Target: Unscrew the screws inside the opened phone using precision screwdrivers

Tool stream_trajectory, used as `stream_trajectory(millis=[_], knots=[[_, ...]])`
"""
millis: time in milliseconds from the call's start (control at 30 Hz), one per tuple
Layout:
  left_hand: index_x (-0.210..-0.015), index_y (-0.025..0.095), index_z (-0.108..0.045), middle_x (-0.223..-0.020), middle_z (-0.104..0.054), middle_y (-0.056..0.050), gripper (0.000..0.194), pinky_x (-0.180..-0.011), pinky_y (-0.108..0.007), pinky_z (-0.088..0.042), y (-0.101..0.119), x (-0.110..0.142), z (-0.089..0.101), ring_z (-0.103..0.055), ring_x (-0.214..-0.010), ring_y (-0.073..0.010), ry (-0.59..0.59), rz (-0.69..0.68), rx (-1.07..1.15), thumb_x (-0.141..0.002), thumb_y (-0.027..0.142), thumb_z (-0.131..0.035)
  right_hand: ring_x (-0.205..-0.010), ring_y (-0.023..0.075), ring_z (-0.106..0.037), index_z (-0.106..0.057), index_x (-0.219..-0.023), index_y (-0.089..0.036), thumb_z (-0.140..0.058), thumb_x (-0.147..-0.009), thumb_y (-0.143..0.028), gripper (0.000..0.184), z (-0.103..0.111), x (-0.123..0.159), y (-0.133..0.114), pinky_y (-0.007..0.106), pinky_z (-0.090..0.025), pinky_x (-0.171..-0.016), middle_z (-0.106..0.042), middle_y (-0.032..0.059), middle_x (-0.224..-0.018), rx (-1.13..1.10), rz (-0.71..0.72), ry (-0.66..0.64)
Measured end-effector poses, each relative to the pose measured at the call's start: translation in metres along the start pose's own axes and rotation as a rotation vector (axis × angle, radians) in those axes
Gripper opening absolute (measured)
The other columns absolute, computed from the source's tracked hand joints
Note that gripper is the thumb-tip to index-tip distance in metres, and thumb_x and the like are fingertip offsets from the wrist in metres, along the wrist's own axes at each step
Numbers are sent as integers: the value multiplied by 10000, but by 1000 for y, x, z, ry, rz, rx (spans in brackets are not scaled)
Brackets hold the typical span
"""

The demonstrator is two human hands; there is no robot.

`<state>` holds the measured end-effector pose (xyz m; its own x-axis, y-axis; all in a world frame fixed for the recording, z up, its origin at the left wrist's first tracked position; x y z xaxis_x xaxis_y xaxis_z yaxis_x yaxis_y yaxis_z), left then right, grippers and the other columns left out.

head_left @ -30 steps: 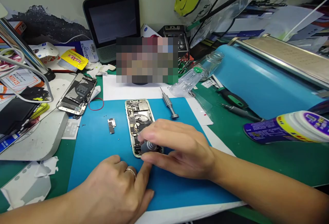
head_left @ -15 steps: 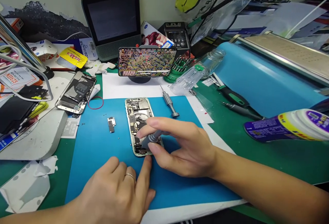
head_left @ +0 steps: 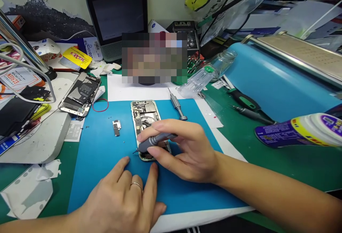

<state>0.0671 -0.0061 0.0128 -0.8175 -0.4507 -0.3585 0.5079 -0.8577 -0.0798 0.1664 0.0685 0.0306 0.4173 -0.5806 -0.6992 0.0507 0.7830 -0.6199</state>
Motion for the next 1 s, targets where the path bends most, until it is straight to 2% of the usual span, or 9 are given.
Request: stream_trajectory(millis=[267,533,833,1000], knots=[[-1186,-1,-701,-639,-662,-55,430,-896,-519,-634,-5,-3,-2,-656,-565,-196,-11,8,67,-1065,276,-396,-967,138,-763,-434,-1366,-195,-617,-966,-95,451,-7,2,7,208,-658,-830,-732,98,-1130,1,-87,-76],[-1202,12,-703,-641,-669,-63,465,-858,-502,-646,-5,-2,-3,-652,-558,-192,-41,20,86,-1082,271,-336,-963,114,-757,-456,-1332,-150,-611,-967,-83,403,-5,0,8,157,-634,-844,-721,108,-1117,39,-120,-60],[-1219,-9,-686,-631,-657,-54,475,-926,-497,-621,-8,-6,-5,-654,-557,-187,-56,1,135,-1081,254,-316,-877,104,-762,-463,-1323,-177,-621,-966,-108,396,-2,-2,12,147,-644,-751,-730,70,-1067,51,-192,-34],[-1172,9,-698,-590,-637,-34,454,-871,-472,-646,-8,-3,-5,-641,-512,-178,23,14,132,-1076,264,-334,-852,110,-760,-450,-1340,-216,-613,-973,-120,413,-2,-1,15,186,-663,-752,-725,62,-1072,12,-206,-40]])
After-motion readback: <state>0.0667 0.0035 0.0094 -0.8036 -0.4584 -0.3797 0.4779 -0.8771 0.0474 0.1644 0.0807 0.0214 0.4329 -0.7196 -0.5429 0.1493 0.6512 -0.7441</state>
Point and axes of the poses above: each hand's wrist, its own x-axis away from the middle knuckle, its own z-axis out of the back of the hand, y = z × x, the point moved 8 cm from there along -x, towards the middle knuckle
